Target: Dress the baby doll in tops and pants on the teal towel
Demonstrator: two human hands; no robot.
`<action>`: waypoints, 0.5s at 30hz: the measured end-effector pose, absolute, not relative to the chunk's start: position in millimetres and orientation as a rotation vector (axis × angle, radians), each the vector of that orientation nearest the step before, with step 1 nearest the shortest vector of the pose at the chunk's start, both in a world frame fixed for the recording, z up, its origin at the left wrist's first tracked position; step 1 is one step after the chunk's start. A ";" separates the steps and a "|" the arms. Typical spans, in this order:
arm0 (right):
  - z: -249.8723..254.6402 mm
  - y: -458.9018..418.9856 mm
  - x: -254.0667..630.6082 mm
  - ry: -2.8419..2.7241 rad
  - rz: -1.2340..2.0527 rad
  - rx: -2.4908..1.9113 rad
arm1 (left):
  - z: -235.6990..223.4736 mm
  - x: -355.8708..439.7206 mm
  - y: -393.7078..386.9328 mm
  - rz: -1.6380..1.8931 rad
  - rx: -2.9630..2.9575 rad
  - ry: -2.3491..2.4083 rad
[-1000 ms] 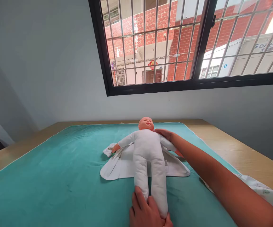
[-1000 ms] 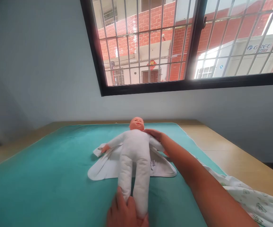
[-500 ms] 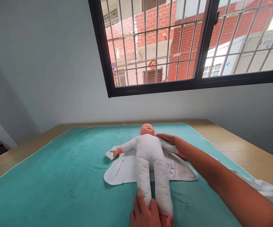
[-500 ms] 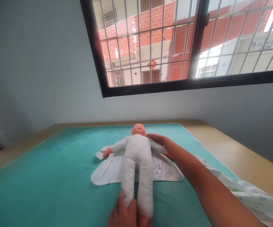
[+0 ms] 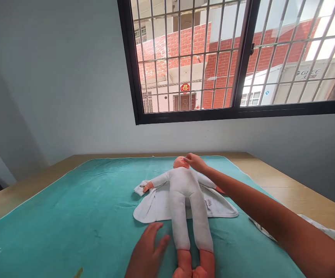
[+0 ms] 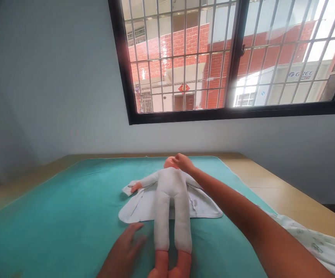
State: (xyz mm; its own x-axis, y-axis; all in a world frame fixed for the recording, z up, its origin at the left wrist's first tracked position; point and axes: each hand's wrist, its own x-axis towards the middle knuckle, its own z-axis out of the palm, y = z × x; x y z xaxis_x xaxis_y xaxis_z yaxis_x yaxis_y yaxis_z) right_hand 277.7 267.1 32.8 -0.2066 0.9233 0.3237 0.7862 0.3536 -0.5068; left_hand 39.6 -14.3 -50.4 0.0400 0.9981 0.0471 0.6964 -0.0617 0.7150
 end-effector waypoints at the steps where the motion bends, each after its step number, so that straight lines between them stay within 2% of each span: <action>1: 31.0 262.1 260.7 -2.120 0.299 -1.429 | -45.7 34.2 -6.9 0.792 1.829 1.710; 8: -3.1 243.5 153.2 -2.634 0.343 -1.146 | -55.9 22.9 78.8 0.730 2.206 1.796; 15: -12.6 277.6 136.6 -2.536 0.491 -1.202 | -56.5 21.8 131.6 0.467 2.376 2.042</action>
State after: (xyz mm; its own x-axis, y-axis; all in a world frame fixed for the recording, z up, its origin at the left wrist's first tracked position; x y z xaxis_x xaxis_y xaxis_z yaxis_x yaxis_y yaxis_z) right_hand 136.6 277.6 -12.6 -0.6092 0.7847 0.1142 0.6853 0.5934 -0.4222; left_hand 21.8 131.6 -56.5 0.1255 0.9630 0.2383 0.9708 -0.1687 0.1704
